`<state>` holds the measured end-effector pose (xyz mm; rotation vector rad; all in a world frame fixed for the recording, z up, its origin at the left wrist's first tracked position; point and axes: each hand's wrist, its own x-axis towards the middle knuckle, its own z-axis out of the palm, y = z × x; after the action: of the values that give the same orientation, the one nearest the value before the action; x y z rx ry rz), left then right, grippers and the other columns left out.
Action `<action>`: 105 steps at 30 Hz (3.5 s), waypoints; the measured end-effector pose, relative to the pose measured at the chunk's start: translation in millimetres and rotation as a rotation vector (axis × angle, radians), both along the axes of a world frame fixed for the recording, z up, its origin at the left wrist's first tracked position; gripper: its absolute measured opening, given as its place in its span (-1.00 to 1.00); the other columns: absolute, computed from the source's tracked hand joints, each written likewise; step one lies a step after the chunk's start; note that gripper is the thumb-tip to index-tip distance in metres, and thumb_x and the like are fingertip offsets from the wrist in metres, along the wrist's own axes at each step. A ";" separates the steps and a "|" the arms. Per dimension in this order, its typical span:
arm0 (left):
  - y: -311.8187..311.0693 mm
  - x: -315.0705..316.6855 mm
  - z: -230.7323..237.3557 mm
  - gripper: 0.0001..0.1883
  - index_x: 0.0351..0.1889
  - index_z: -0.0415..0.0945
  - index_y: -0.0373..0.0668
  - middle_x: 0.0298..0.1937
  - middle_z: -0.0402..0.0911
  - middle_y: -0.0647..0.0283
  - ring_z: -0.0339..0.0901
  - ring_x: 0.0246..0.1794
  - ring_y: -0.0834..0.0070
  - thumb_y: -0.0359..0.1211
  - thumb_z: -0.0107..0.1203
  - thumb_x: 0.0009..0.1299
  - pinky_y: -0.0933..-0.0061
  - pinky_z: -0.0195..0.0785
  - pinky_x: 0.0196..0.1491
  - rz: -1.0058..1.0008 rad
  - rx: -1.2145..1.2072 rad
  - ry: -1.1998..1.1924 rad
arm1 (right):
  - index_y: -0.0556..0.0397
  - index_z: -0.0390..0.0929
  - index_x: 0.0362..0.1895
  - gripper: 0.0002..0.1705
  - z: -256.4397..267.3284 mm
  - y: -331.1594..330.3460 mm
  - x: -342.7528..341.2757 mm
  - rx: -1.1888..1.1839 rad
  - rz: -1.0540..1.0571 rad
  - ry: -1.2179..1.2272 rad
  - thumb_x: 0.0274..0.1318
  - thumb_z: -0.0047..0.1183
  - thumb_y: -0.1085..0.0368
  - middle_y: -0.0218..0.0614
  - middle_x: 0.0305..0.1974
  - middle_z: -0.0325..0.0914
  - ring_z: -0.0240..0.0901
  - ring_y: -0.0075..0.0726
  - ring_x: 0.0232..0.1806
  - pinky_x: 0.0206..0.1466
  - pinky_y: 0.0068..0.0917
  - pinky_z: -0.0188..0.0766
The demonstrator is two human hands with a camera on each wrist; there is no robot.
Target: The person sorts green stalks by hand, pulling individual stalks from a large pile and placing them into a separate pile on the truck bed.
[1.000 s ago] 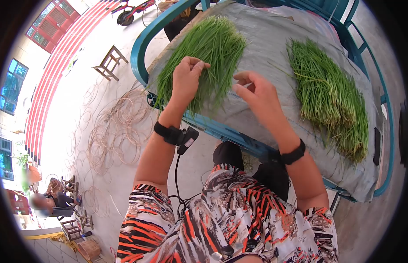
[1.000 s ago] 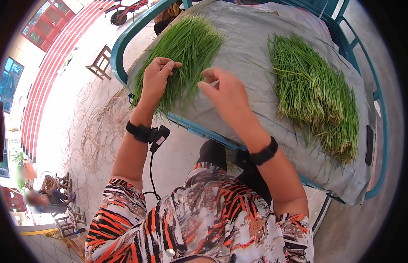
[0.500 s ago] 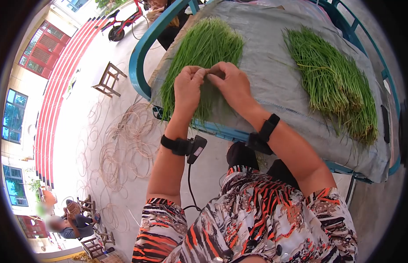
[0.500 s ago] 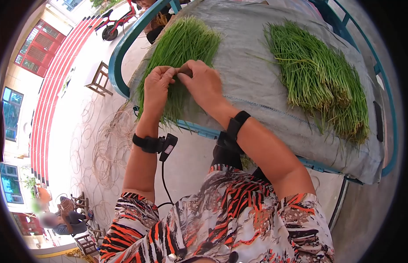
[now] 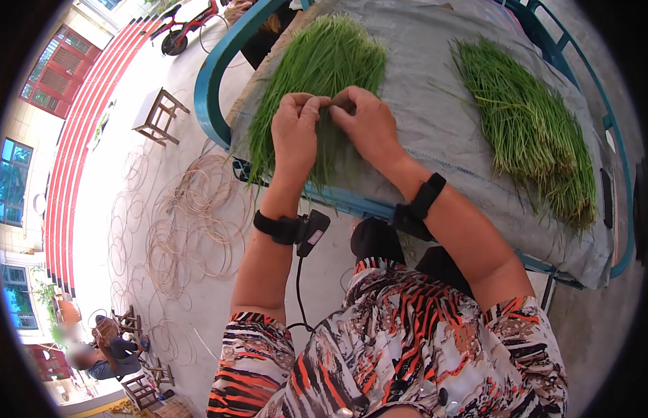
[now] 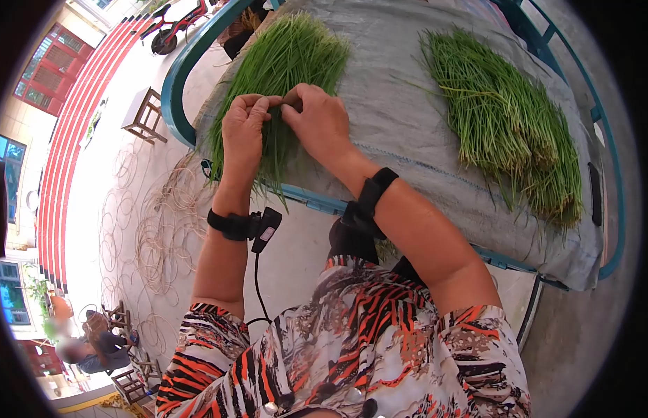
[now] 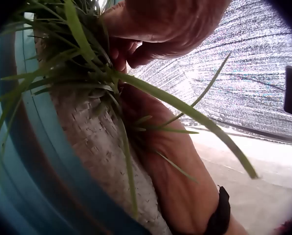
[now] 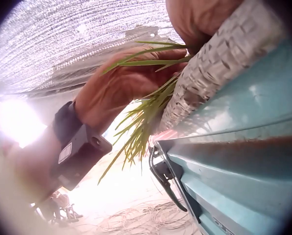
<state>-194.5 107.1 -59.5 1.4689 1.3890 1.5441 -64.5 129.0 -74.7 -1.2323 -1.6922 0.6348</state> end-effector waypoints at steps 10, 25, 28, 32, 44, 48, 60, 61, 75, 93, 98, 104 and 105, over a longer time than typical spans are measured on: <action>-2.7 1.9 -0.1 -0.86 -0.23 0.44 -0.34 -0.32 0.64 0.23 0.41 -0.43 0.67 -0.43 0.04 0.38 0.64 0.31 -0.29 0.005 0.013 -0.085 | 0.05 0.57 -0.34 -0.78 0.6 0.1 0.9 -0.004 0.026 -0.002 -0.05 0.12 0.19 -0.27 -0.36 0.60 0.55 -0.21 -0.32 -0.21 -0.34 0.40; -0.8 15.3 -14.9 -0.86 -0.36 0.48 -0.26 -0.44 0.56 0.30 0.43 -0.50 0.59 -0.45 0.23 0.21 0.54 0.32 -0.37 0.261 0.081 0.080 | 0.04 0.57 -0.39 -0.80 2.7 -2.9 -1.2 0.053 0.004 -0.097 -0.05 0.14 0.19 -0.26 -0.39 0.59 0.54 -0.15 -0.35 -0.23 -0.29 0.41; 1.2 11.1 -15.9 -0.85 -0.34 0.48 -0.26 -0.43 0.56 0.30 0.45 -0.46 0.59 -0.45 0.23 0.21 0.55 0.32 -0.32 0.245 0.096 0.049 | 0.05 0.57 -0.37 -0.80 0.5 -3.1 0.0 0.083 0.001 -0.129 -0.05 0.14 0.21 -0.25 -0.39 0.59 0.55 -0.18 -0.36 -0.27 -0.33 0.44; -6.4 6.6 -4.2 -0.86 -0.32 0.48 -0.26 -0.38 0.58 0.30 0.47 -0.39 0.64 -0.46 0.22 0.23 0.62 0.31 -0.28 0.213 0.068 -0.114 | 0.04 0.56 -0.38 -0.82 3.6 -4.3 1.3 0.082 0.022 -0.106 -0.06 0.13 0.22 -0.24 -0.38 0.59 0.56 -0.17 -0.37 -0.27 -0.32 0.44; -127.1 49.1 15.8 -0.89 -0.26 0.52 -0.25 -0.41 0.59 0.34 0.44 -0.44 0.67 -0.44 0.15 0.29 0.64 0.30 -0.33 -0.290 -0.330 0.109 | -0.01 0.48 -0.24 -0.78 10.5 -33.4 21.0 0.322 -0.089 -0.026 -0.03 0.10 0.27 -0.22 -0.17 0.46 0.37 -0.03 -0.04 -0.07 -0.18 0.29; -141.9 68.3 -4.3 -0.90 -0.23 0.54 -0.27 -0.41 0.62 0.32 0.48 -0.42 0.59 -0.49 0.09 0.32 0.54 0.31 -0.30 -0.711 0.183 0.689 | 0.00 0.47 -0.18 -0.73 29.3 -91.2 80.3 0.147 0.139 -0.080 -0.04 0.08 0.30 -0.22 -0.14 0.46 0.37 -0.01 0.00 0.04 -0.17 0.33; -96.4 158.5 38.0 -0.78 -0.10 0.53 -0.27 -0.28 0.65 0.23 0.52 -0.30 0.50 -0.38 0.02 0.37 0.46 0.35 -0.20 -0.697 -0.105 0.372 | 0.01 0.56 -0.25 -0.82 70.2 -157.9 261.3 -0.005 -0.447 -0.093 -0.01 0.12 0.30 -0.28 -0.37 0.53 0.48 -0.21 -0.36 -0.26 -0.33 0.39; -83.9 164.8 32.3 -0.78 -0.11 0.53 -0.27 -0.27 0.65 0.21 0.53 -0.30 0.46 -0.37 0.04 0.35 0.44 0.35 -0.20 -0.658 -0.086 0.397 | 0.00 0.56 -0.26 -0.82 70.6 -157.1 257.5 -0.009 -0.444 -0.149 -0.01 0.12 0.28 -0.29 -0.38 0.54 0.49 -0.21 -0.37 -0.27 -0.33 0.38; -12.3 219.8 -1.6 -0.75 -0.35 0.56 -0.20 -0.36 0.60 0.07 0.54 -0.32 0.09 -0.21 0.03 0.30 0.13 0.37 -0.27 -0.501 -0.151 0.551 | -0.11 0.42 -0.04 -0.60 44.3 -112.0 210.8 -0.305 -0.404 -0.508 0.00 0.17 0.21 -0.37 -0.50 0.55 0.53 -0.15 -0.45 -0.40 -0.24 0.37; -16.7 158.7 55.4 -0.76 -0.38 0.42 -0.28 -0.46 0.51 0.00 0.46 -0.44 0.09 -0.26 0.06 0.34 0.17 0.24 -0.38 -0.919 -0.209 0.344 | -0.15 0.54 0.00 -0.56 79.0 -90.7 202.7 -0.015 -0.258 -0.476 -0.07 0.17 0.41 -0.35 -0.35 0.49 0.47 -0.31 -0.51 -0.47 -0.44 0.39; -11.8 131.5 59.7 -0.77 -0.30 0.43 -0.29 -0.49 0.51 0.16 0.42 -0.52 0.38 -0.27 0.00 0.41 0.37 0.28 -0.40 -0.955 -0.377 0.120 | -0.11 0.64 -0.21 -0.74 81.5 -90.7 199.5 0.029 -0.300 -0.428 -0.07 0.19 0.39 -0.37 -0.28 0.50 0.49 -0.33 -0.48 -0.43 -0.42 0.42; -1.1 119.7 57.2 -0.73 -0.27 0.45 -0.27 -0.49 0.47 0.36 0.34 -0.53 0.68 -0.23 -0.06 0.47 0.61 0.25 -0.43 -0.807 -0.440 -0.077 | -0.07 0.59 -0.12 -0.68 79.6 -97.1 199.0 0.055 -0.316 -0.492 -0.06 0.21 0.36 -0.33 -0.13 0.52 0.48 -0.33 -0.51 -0.41 -0.44 0.44; -0.1 120.1 56.4 -0.74 -0.27 0.45 -0.27 -0.48 0.48 0.36 0.35 -0.54 0.67 -0.23 -0.06 0.47 0.61 0.26 -0.43 -0.809 -0.454 -0.095 | -0.07 0.55 -0.06 -0.62 85.3 -99.4 193.7 -0.045 -0.332 -0.435 -0.06 0.20 0.35 -0.32 -0.09 0.51 0.48 -0.33 -0.50 -0.40 -0.43 0.44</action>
<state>-74.5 107.0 -3.1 1.3840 0.8327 0.7190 129.2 29.6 10.5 -1.7295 -1.7622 0.2115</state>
